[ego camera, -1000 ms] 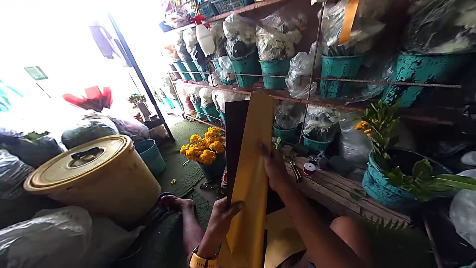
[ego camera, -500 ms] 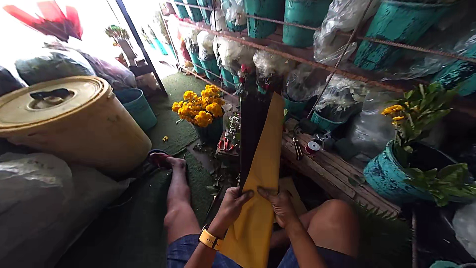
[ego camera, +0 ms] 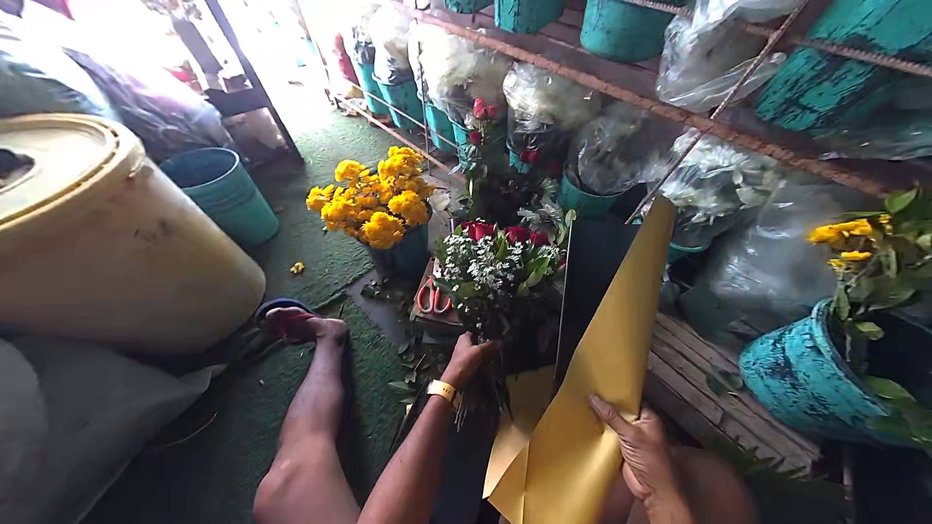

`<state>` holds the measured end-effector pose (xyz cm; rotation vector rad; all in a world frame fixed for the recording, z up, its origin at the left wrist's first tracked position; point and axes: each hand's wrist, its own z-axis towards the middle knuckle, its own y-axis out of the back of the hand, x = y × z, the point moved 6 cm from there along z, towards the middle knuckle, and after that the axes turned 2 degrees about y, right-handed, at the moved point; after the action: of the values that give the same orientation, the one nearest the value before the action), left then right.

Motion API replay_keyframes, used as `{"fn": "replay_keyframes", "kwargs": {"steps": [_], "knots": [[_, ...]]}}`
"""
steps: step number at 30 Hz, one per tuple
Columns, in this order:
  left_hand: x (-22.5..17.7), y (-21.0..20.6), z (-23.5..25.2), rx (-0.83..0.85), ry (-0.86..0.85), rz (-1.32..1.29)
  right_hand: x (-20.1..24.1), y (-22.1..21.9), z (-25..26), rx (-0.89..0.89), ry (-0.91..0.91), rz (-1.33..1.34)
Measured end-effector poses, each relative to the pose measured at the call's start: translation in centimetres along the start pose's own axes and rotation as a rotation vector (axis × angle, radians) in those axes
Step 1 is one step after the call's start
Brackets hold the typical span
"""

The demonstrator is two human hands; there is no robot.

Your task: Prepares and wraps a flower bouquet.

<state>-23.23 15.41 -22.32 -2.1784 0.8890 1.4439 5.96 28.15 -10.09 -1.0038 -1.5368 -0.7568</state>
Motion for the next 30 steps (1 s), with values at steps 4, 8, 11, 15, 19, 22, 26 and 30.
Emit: {"fn": "replay_keyframes", "kwargs": {"steps": [4, 8, 11, 15, 19, 22, 26, 30], "knots": [[-0.1, 0.8, -1.8, -0.132, -0.137, -0.052, 0.6, -0.9, 3.0, 0.010, -0.026, 0.027], [-4.9, 7.2, -7.4, -0.245, -0.300, 0.012, -0.6, -5.6, 5.9, 0.125, -0.129, 0.046], [-10.6, 13.9, -11.7, -0.339, -0.428, 0.136, -4.4, -10.8, 7.5, 0.188, -0.246, 0.006], [-18.0, 19.7, -17.1, -0.497, -0.513, 0.172, -10.1, -15.7, 8.4, 0.198, -0.426, -0.098], [-20.6, 17.3, -19.0, -0.382, -0.507, -0.009, -12.3, -17.1, 8.9, 0.166, -0.444, -0.168], [-18.0, 11.6, -17.1, -0.210, -0.440, -0.134, -12.4, -17.2, 8.9, 0.143, -0.440, -0.174], [-8.8, 4.4, -10.8, -0.140, -0.230, -0.230, -11.8, -16.7, 8.8, 0.166, -0.361, -0.267], [1.5, 1.7, -5.6, -0.101, -0.047, -0.146, -11.6, -16.3, 8.3, 0.196, -0.179, -0.193]]}}
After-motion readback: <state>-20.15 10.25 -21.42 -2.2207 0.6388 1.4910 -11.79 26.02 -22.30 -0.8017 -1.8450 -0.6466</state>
